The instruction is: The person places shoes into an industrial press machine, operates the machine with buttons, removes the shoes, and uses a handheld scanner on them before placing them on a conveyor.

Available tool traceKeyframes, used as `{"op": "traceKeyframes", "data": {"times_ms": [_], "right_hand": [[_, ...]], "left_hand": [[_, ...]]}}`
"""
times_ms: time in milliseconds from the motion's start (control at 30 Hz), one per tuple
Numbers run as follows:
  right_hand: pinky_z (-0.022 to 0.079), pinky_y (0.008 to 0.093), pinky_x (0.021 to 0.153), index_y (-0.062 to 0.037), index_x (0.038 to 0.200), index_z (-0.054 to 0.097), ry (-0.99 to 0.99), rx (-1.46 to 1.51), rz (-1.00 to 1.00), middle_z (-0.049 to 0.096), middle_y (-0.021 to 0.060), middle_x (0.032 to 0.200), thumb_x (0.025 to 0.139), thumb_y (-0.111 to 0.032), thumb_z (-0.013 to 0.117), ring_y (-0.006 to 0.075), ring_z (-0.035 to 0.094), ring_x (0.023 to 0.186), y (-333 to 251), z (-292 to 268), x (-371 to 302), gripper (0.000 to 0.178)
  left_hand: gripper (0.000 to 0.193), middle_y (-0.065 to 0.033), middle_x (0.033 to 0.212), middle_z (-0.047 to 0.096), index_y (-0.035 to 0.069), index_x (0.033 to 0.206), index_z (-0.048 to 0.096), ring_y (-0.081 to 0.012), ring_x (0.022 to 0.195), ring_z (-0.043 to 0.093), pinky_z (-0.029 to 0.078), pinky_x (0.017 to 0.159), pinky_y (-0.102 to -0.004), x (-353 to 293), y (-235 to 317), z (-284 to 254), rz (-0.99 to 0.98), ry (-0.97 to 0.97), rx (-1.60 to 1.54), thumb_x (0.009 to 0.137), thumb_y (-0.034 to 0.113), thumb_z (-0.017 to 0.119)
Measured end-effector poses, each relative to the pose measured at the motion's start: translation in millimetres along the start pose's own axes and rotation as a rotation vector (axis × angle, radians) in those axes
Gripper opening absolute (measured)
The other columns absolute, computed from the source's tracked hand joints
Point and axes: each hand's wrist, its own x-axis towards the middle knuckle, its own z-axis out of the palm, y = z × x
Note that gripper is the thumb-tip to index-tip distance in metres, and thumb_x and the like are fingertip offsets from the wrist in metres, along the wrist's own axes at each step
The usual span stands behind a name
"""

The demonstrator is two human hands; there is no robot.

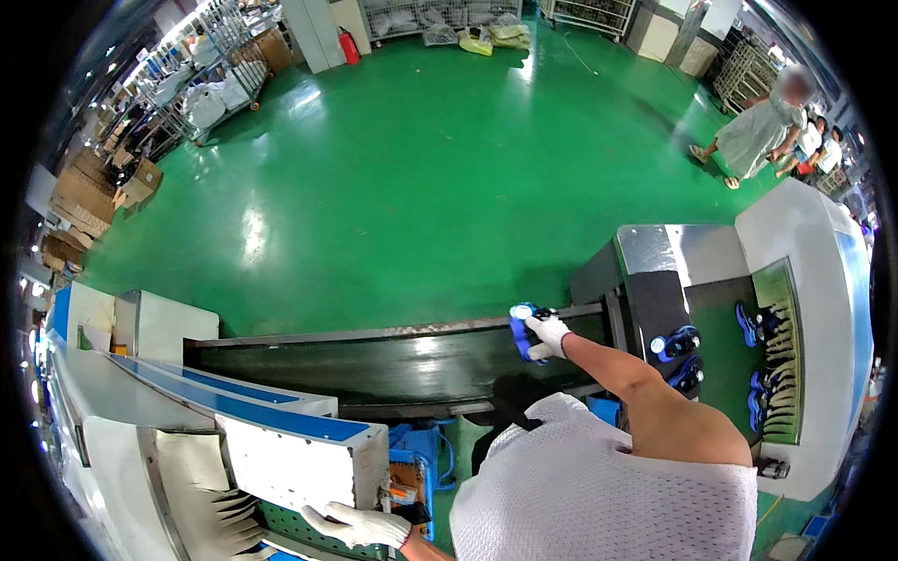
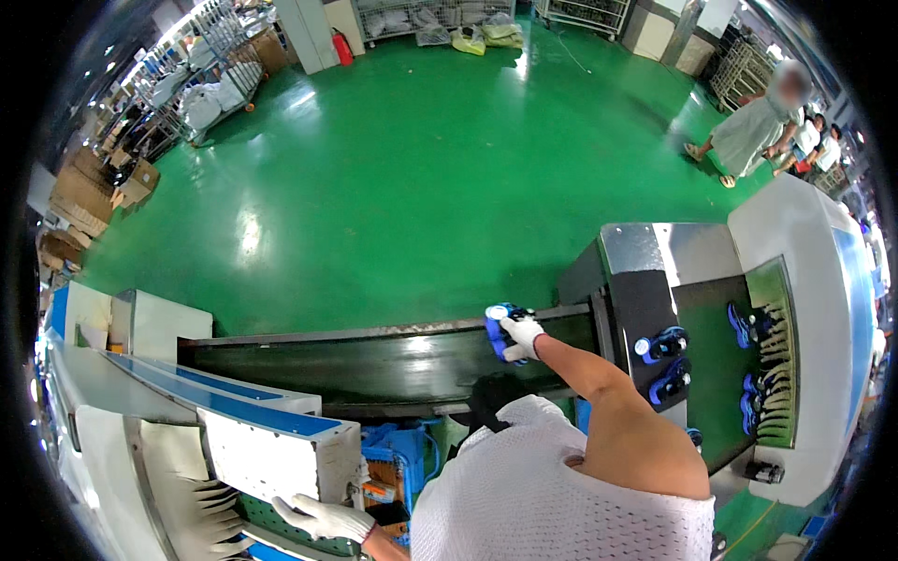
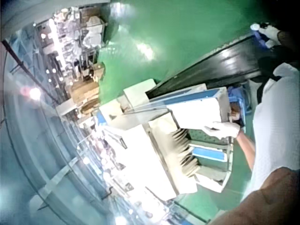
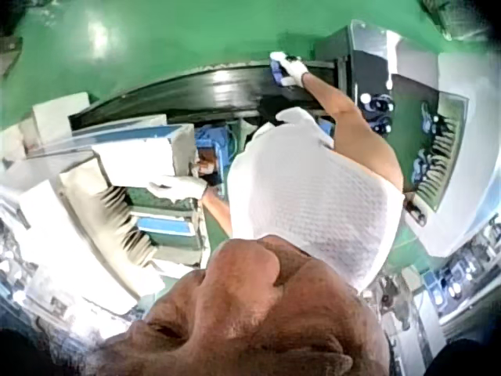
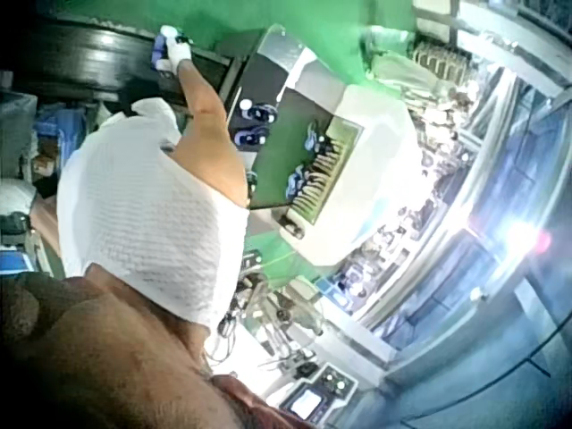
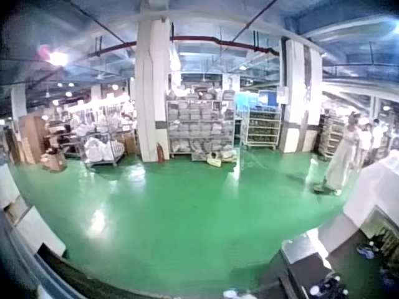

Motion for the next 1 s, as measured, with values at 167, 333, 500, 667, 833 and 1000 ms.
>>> {"op": "traceKeyframes", "data": {"times_ms": [167, 333, 500, 667, 833, 1000], "right_hand": [[0.065, 0.0487, 0.072, -0.0088, 0.136, 0.053, 0.155, -0.111, -0.104, 0.056, 0.0152, 0.136, 0.095, -0.032, 0.069, 0.0338, 0.068, 0.109, 22.7, -33.3, 64.3, 0.05], [0.065, 0.0498, 0.069, -0.0132, 0.146, 0.044, 0.147, 0.165, -0.084, 0.052, 0.0176, 0.144, 0.094, -0.034, 0.069, 0.0377, 0.071, 0.099, -37.2, -18.7, 29.0, 0.061], [0.065, 0.0476, 0.063, -0.0167, 0.149, 0.043, 0.13, 0.284, -0.058, 0.051, 0.0172, 0.148, 0.098, -0.033, 0.067, 0.0364, 0.075, 0.083, -79.6, -22.6, 45.2, 0.059], [0.059, 0.044, 0.092, -0.0089, 0.138, 0.056, 0.078, -0.223, -0.171, 0.062, 0.0191, 0.133, 0.09, -0.036, 0.072, 0.0332, 0.066, 0.117, -140.3, -22.3, 111.3, 0.057], [0.051, 0.0446, 0.104, -0.0079, 0.141, 0.056, 0.016, 0.086, 0.173, 0.059, 0.025, 0.138, 0.091, -0.039, 0.068, 0.0415, 0.061, 0.126, -235.8, 5.5, 186.0, 0.06], [0.051, 0.043, 0.1, 0.0009, 0.129, 0.065, -0.091, -0.65, -0.152, 0.07, 0.0233, 0.121, 0.09, -0.057, 0.061, 0.0354, 0.067, 0.115, -255.2, -9.7, 284.0, 0.07]], "left_hand": [[0.052, -0.023, 0.151, 0.048, 0.012, 0.151, 0.047, -0.0404, 0.129, 0.057, 0.057, 0.101, -0.0549, -3.1, 15.2, 5.3, -0.034, -0.032, -0.076, 0.105, 0.037, 0.046], [0.052, -0.0188, 0.149, 0.051, 0.004, 0.146, 0.051, -0.0384, 0.133, 0.052, 0.043, 0.11, -0.0496, 3.0, 20.7, -14.5, 0.038, -0.083, -0.001, 0.107, 0.039, 0.05], [0.056, -0.0192, 0.149, 0.052, 0.004, 0.145, 0.053, -0.0377, 0.136, 0.049, 0.041, 0.112, -0.0488, -1.5, 36.0, 13.9, -0.052, -0.07, -0.142, 0.105, 0.043, 0.052], [0.056, -0.0195, 0.148, 0.053, 0.003, 0.144, 0.054, -0.0374, 0.135, 0.05, 0.042, 0.112, -0.0483, 16.0, 74.7, 104.3, -0.025, -0.039, -0.024, 0.105, 0.044, 0.053], [0.057, -0.0199, 0.147, 0.054, 0.003, 0.143, 0.055, -0.0372, 0.135, 0.051, 0.042, 0.111, -0.0477, 34.3, 102.7, 168.2, -0.056, 0.072, 0.142, 0.104, 0.044, 0.055], [0.057, -0.0202, 0.146, 0.055, 0.003, 0.142, 0.056, -0.037, 0.134, 0.051, 0.042, 0.111, -0.0472, 41.0, 108.3, 174.8, -0.2, 0.158, 0.338, 0.103, 0.044, 0.056]]}}
